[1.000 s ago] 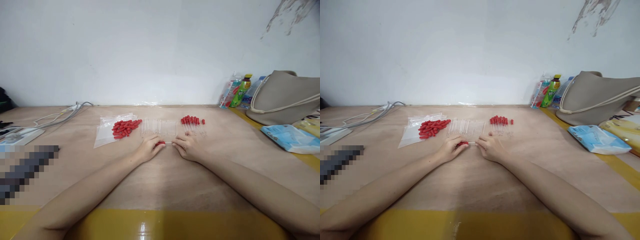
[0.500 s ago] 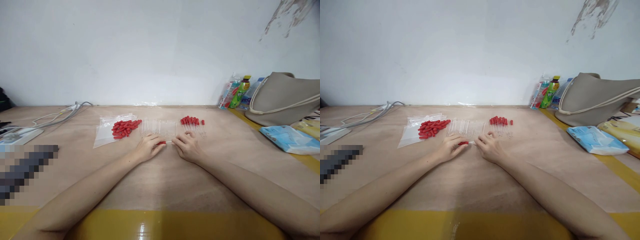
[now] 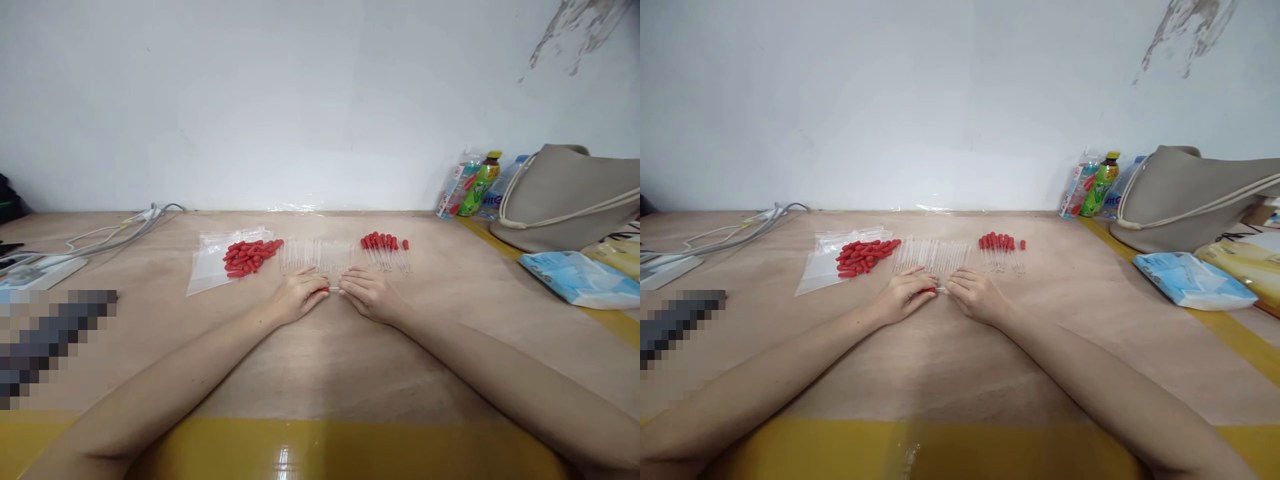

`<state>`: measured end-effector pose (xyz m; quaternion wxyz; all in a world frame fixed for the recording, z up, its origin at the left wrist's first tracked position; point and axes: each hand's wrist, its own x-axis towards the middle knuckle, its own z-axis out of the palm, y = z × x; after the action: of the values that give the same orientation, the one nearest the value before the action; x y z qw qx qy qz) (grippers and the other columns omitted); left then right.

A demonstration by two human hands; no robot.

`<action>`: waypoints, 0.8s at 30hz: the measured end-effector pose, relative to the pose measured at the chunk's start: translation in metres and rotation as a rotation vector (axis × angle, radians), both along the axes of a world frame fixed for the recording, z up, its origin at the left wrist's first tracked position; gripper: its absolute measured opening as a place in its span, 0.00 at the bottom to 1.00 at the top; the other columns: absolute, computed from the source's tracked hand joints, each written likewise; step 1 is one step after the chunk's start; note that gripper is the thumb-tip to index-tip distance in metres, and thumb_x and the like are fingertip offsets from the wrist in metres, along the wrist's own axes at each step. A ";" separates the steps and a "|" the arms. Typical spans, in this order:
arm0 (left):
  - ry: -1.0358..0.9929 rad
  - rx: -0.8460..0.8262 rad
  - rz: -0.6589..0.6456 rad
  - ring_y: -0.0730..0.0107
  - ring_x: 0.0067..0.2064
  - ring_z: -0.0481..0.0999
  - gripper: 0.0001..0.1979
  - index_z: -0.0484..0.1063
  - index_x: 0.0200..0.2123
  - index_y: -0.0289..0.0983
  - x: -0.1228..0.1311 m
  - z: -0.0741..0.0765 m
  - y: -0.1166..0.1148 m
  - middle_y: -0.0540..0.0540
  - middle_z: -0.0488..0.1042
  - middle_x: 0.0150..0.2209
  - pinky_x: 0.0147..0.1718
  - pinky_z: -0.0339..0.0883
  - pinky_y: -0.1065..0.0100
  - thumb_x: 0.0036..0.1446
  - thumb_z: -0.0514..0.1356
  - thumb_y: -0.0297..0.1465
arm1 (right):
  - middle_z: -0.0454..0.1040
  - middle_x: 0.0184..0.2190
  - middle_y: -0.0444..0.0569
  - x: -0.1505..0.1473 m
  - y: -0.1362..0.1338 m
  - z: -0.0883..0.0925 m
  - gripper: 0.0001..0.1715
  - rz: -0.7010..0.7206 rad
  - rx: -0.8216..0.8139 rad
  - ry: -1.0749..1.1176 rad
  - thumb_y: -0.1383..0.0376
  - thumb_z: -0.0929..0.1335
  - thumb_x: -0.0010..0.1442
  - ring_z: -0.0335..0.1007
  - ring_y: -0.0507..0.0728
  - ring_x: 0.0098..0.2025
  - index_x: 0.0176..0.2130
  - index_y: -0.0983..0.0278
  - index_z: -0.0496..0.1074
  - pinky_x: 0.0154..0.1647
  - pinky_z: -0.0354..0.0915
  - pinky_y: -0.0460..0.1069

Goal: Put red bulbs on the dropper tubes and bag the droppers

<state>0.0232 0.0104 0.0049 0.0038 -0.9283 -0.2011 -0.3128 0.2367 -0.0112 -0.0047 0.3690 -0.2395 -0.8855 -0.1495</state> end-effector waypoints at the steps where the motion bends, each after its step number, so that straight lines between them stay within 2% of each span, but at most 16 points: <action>1: -0.002 -0.001 -0.012 0.71 0.44 0.73 0.08 0.69 0.38 0.35 0.000 0.000 0.000 0.45 0.75 0.39 0.54 0.57 0.60 0.58 0.52 0.30 | 0.75 0.36 0.52 -0.001 0.000 0.000 0.12 0.015 -0.009 0.010 0.70 0.60 0.59 0.69 0.54 0.41 0.37 0.65 0.71 0.49 0.63 0.53; 18: 0.043 -0.016 -0.067 0.72 0.41 0.73 0.07 0.67 0.38 0.35 0.001 0.003 0.000 0.47 0.74 0.38 0.53 0.59 0.61 0.60 0.50 0.28 | 0.75 0.30 0.50 -0.010 0.003 0.001 0.12 0.064 -0.196 0.051 0.67 0.59 0.60 0.70 0.53 0.34 0.32 0.65 0.71 0.43 0.65 0.52; 21: -0.011 -0.047 -0.027 0.70 0.42 0.72 0.08 0.67 0.39 0.36 -0.003 0.005 0.000 0.46 0.74 0.39 0.52 0.60 0.60 0.58 0.53 0.31 | 0.75 0.30 0.49 -0.010 0.001 0.002 0.13 0.033 -0.260 0.100 0.66 0.59 0.61 0.70 0.53 0.35 0.32 0.64 0.71 0.41 0.66 0.51; 24: -0.074 -0.085 0.064 0.68 0.40 0.73 0.13 0.68 0.40 0.36 -0.009 0.007 0.001 0.45 0.74 0.37 0.43 0.66 0.65 0.54 0.58 0.36 | 0.75 0.31 0.49 -0.007 0.000 0.001 0.13 0.003 -0.304 0.144 0.64 0.60 0.61 0.70 0.53 0.35 0.34 0.64 0.72 0.41 0.66 0.50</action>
<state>0.0138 0.0113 0.0118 -0.0327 -0.9085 -0.2439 -0.3378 0.2297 -0.0112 -0.0038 0.3913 -0.3016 -0.8694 0.0044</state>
